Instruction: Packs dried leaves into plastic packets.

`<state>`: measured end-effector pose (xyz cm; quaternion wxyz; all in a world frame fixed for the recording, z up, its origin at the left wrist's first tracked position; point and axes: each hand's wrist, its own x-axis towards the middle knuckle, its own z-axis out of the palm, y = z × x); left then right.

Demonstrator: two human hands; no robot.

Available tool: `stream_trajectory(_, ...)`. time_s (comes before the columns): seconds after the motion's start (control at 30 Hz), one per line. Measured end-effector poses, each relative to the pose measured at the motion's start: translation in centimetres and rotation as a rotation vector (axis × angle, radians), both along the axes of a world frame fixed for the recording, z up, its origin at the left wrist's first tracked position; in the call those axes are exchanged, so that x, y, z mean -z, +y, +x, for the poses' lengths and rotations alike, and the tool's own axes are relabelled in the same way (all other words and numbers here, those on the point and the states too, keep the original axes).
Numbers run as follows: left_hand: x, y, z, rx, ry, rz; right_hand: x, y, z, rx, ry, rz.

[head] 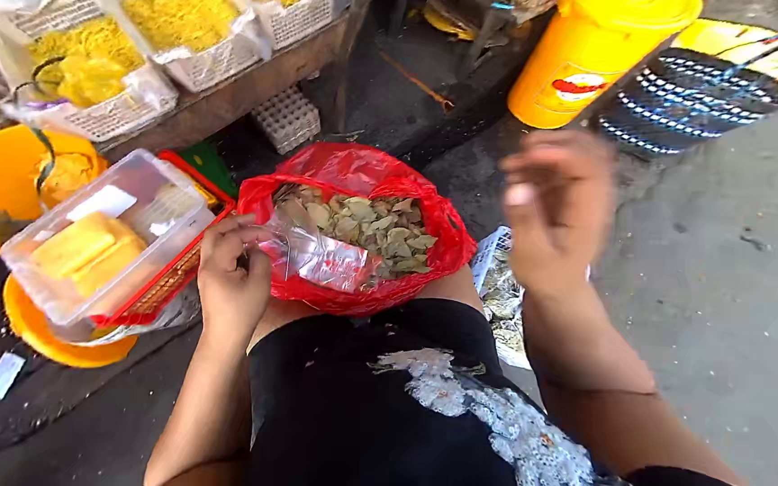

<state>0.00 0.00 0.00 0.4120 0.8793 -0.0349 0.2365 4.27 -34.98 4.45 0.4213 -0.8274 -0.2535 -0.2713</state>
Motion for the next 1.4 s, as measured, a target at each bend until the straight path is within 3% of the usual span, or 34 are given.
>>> stream_trajectory(0.07, -0.5, 0.7, -0.5, -0.038, -0.058, 0.003, 5.1, 2.5, 1.6, -0.079, 0.342, -0.027)
stream_trajectory(0.17, -0.9, 0.7, -1.1, -0.067, -0.174, 0.035, 10.4, 4.6, 3.9, -0.051, 0.6, -0.087)
stream_trajectory(0.33, -0.4, -0.2, -1.7, -0.079, -0.329, 0.121, 15.1, 4.5, 8.3, 0.061, 0.901, -0.495)
stream_trajectory(0.43, 0.2, -0.5, -1.7, -0.044, -0.319, 0.127, 15.9, 2.8, 10.3, 0.137, 0.99, -0.473)
stream_trajectory(0.57, 0.7, -1.1, -1.6, 0.001, -0.252, 0.121, 14.0, -0.5, 12.7, 0.338, 0.967, 0.041)
stream_trajectory(0.63, 0.7, -1.2, -1.5, 0.035, -0.232, 0.116, 12.8, -0.8, 12.9, 0.298, 0.959, 0.164)
stream_trajectory(0.73, 1.0, -1.5, -1.0, 0.074, -0.203, 0.117, 12.1, 0.8, 11.8, 0.167, 1.023, 0.011)
stream_trajectory(0.83, 1.1, -1.8, -0.8, 0.095, -0.172, 0.132, 11.5, 3.7, 11.4, 0.211, 1.049, -0.412)
stream_trajectory(0.93, 1.4, -2.4, -0.7, 0.135, -0.172, 0.118, 13.7, 5.0, 12.2, 0.347, 1.099, -0.681)
stream_trajectory(1.0, 1.5, -2.5, -0.8, 0.157, -0.159, 0.083, 15.4, 5.1, 13.4, 0.29, 1.091, -0.788)
stream_trajectory(1.17, -0.3, -1.8, -2.0, 0.161, -0.059, 0.061, 19.1, 6.0, 16.3, 0.148, 0.882, -0.781)
stream_trajectory(1.4, -0.4, -0.8, -2.9, 0.16, -0.065, 0.078, 20.2, 6.4, 15.6, 0.352, 0.831, -0.747)
